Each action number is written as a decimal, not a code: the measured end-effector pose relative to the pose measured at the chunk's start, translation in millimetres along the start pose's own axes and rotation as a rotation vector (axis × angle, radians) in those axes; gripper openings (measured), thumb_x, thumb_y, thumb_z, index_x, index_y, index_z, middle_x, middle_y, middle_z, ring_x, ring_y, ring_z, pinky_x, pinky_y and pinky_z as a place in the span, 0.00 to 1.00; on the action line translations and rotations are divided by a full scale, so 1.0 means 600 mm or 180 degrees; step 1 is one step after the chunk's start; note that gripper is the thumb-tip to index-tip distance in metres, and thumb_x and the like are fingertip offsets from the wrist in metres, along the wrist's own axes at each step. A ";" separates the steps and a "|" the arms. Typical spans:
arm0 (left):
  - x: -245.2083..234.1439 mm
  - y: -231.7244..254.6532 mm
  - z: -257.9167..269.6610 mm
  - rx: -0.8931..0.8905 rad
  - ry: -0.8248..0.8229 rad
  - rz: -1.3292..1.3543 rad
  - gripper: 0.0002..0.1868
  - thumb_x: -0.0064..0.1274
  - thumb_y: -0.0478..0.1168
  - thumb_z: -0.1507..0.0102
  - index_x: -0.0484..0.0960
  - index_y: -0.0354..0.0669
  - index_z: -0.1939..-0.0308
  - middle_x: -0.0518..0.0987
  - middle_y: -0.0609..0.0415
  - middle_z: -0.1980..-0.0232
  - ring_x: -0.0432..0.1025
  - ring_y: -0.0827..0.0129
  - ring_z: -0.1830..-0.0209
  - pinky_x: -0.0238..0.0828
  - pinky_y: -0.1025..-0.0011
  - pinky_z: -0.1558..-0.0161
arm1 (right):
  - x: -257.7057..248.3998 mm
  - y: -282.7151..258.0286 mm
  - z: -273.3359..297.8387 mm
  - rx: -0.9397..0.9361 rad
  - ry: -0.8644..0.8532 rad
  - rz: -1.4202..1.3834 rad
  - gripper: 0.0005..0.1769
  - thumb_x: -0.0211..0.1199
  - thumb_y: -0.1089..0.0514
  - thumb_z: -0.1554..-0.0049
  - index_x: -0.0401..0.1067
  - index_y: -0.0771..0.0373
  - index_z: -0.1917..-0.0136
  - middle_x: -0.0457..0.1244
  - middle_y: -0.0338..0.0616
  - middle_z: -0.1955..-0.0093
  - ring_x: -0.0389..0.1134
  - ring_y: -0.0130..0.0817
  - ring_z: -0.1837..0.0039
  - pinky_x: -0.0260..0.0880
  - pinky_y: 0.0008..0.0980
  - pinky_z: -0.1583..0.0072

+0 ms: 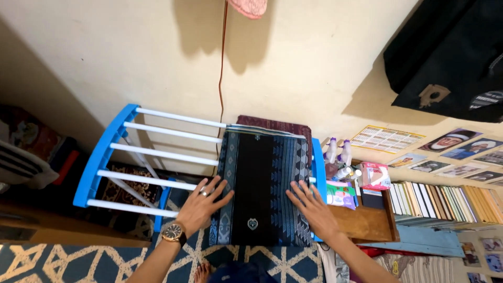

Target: Folding a traditional sarong on a small laundry drying rack.

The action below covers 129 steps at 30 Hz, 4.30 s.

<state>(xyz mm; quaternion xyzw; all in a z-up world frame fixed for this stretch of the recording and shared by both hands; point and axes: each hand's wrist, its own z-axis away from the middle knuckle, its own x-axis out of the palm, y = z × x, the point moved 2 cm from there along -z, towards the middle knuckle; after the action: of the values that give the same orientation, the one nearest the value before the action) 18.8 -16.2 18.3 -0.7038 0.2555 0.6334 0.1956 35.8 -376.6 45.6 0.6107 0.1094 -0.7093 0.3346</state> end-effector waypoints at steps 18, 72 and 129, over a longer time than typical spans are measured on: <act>-0.067 -0.046 -0.087 -0.2200 0.0588 0.2874 0.21 0.53 0.54 0.35 0.82 0.38 0.57 0.82 0.37 0.64 0.77 0.43 0.61 0.70 0.54 0.57 | 0.158 0.100 -0.103 0.1681 0.1016 -0.4313 0.22 0.62 0.50 0.39 0.77 0.71 0.42 0.74 0.52 0.50 0.69 0.36 0.49 0.70 0.37 0.43; 0.087 -0.122 -0.160 -0.2825 0.0715 0.4085 0.36 0.70 0.54 0.43 0.72 0.30 0.46 0.81 0.46 0.56 0.75 0.65 0.57 0.75 0.67 0.53 | 0.043 0.097 -0.159 0.2639 0.0232 -0.2963 0.51 0.58 0.20 0.47 0.80 0.73 0.45 0.70 0.61 0.51 0.71 0.53 0.43 0.67 0.45 0.34; -0.053 -0.036 0.001 -0.1493 -0.0577 0.3060 0.20 0.57 0.51 0.38 0.83 0.50 0.45 0.88 0.52 0.53 0.82 0.63 0.54 0.75 0.65 0.52 | 0.024 -0.028 -0.025 0.0896 0.1153 -0.3767 0.23 0.62 0.39 0.40 0.73 0.62 0.51 0.65 0.47 0.52 0.67 0.44 0.46 0.68 0.45 0.40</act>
<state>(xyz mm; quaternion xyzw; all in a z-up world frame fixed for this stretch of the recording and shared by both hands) 29.1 4.9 48.9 -0.4749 0.3824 0.7497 -0.2573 36.9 -360.6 24.2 0.5952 0.3891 -0.6673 -0.2215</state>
